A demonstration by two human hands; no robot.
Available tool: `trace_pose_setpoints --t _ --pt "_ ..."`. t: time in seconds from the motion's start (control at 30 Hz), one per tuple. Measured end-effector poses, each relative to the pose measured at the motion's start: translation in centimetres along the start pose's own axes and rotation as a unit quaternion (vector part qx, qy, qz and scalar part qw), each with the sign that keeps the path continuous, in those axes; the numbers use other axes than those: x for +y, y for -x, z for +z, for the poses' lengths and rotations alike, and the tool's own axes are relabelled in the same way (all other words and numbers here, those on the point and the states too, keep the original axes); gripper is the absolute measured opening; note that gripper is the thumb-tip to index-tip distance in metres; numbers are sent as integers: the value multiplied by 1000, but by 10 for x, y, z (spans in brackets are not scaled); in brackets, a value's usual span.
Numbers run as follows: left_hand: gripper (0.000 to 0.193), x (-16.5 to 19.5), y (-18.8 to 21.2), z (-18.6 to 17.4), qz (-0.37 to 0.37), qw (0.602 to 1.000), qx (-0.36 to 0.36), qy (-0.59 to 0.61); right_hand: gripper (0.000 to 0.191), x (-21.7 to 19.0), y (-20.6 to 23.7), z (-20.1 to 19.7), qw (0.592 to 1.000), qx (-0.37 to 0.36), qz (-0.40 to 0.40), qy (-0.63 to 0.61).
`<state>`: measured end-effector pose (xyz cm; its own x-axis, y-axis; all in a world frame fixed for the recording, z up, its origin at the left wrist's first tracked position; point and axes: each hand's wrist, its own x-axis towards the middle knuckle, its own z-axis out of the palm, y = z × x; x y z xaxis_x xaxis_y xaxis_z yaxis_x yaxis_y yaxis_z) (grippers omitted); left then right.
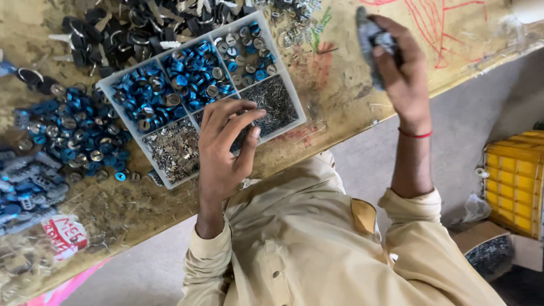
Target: The person sits at a workbench assembling small metal fasteners. They pick blue cap pieces and metal bases, fit them together by hand, squeeze them with a hand press tool, and place the finished fasteners into a compartment tray, occasionally sorting loose parts into the tray sections.
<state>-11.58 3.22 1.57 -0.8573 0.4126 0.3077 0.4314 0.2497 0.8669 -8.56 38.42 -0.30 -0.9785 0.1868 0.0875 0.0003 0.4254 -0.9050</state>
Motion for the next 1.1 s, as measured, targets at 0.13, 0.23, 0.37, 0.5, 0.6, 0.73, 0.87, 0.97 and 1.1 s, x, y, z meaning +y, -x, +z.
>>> trace_pose_setpoints --t 0.13,0.23,0.37,0.5,0.6,0.73,0.87,0.97,1.1 --pt "28 -4 1 0 -5 1000 -3 11 32 19 6 -2 999 41 7 3" --pt "28 -4 0 0 15 1000 2 -11 28 31 5 5 993 56 -46 98" --pt "28 -5 -1 -1 2 1000 -9 -1 32 29 4 8 991 131 7 -40" --pt "27 -6 0 0 3 1000 -9 -6 28 10 -6 -13 908 91 31 -409" --pt "27 -8 1 0 5 1000 -11 -6 22 -9 -12 -36 945 62 -15 -320" --pt "27 -6 1 -1 4 1000 -10 -1 16 -34 -17 -53 964 71 -11 -255" --pt "33 -1 -5 4 8 1000 27 2 11 -48 -27 -48 966 47 -23 -254" --pt "41 3 -12 14 25 999 37 -18 13 -45 -28 -48 974 40 -15 -223" --pt "46 8 -17 16 54 998 7 -37 23 -14 -24 -65 987 80 -142 -1"
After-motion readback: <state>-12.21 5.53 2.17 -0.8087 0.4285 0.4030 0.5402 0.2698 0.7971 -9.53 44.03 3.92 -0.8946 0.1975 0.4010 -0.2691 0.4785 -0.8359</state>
